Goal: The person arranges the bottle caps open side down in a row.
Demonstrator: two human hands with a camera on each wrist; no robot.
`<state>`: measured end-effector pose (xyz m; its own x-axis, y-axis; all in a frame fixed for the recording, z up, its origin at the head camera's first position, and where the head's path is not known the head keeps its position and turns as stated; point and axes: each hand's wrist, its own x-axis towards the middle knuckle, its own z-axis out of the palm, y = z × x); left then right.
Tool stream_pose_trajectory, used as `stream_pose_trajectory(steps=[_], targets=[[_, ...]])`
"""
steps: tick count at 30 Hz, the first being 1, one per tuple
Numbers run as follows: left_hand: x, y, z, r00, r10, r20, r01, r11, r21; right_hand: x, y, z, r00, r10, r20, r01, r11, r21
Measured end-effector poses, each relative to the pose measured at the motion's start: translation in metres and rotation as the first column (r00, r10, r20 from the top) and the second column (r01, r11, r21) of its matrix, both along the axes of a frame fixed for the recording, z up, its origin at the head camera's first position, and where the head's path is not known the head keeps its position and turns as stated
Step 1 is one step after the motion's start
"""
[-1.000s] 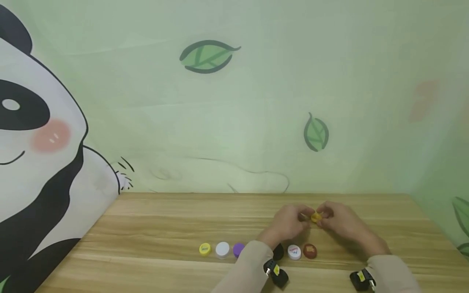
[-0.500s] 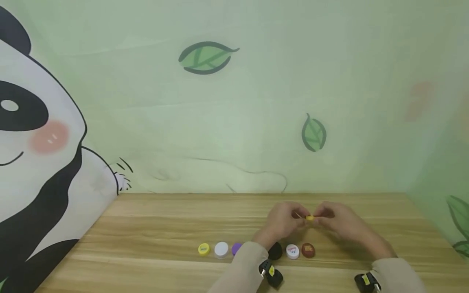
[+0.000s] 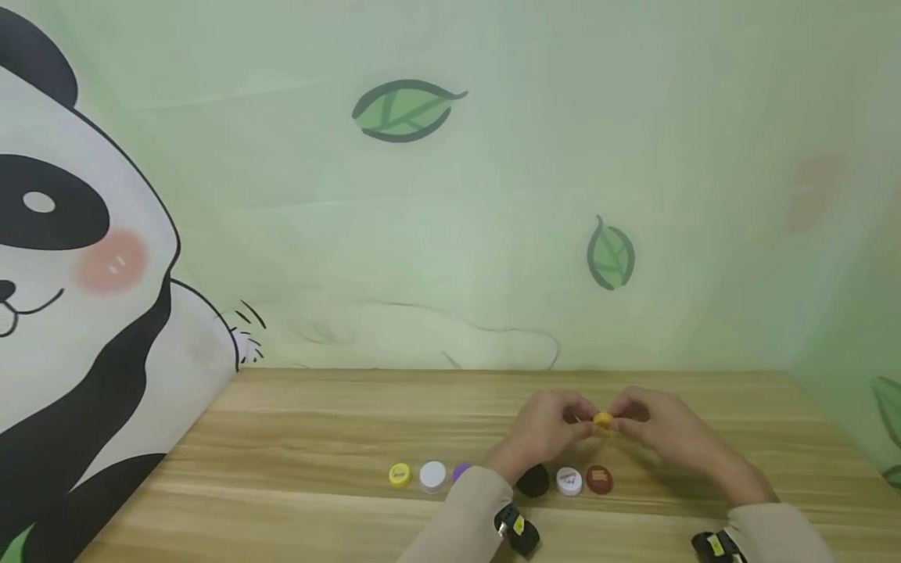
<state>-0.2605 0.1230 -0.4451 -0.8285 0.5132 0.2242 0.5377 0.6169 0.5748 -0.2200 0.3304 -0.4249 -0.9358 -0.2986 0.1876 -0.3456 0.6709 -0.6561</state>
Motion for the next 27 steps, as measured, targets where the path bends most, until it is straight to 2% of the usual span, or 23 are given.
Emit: stream_pose_trajectory(steps=[5,10,15,23,27], targets=[[0.005,-0.004,0.003,0.999,-0.039,-0.004,0.039,0.999,0.0,0.001,0.001,-0.001,1.0,0.013,0.004,-0.013,1.0,-0.002],[0.009,-0.008,0.007,0.998,-0.054,-0.011,0.054,0.998,-0.019,0.002,0.0,0.001,0.998,0.039,0.053,-0.037,0.998,-0.044],[0.01,-0.011,0.008,0.996,-0.088,-0.02,0.088,0.996,-0.003,0.003,-0.001,0.005,0.993,0.067,0.094,-0.059,0.995,-0.077],[0.013,-0.013,0.009,0.994,-0.109,-0.005,0.109,0.994,0.008,0.005,0.003,0.007,0.985,0.145,0.097,-0.141,0.989,-0.048],[0.016,-0.012,0.01,0.993,-0.116,0.007,0.116,0.993,0.003,0.007,0.006,0.007,0.976,0.172,0.132,-0.169,0.985,-0.037]])
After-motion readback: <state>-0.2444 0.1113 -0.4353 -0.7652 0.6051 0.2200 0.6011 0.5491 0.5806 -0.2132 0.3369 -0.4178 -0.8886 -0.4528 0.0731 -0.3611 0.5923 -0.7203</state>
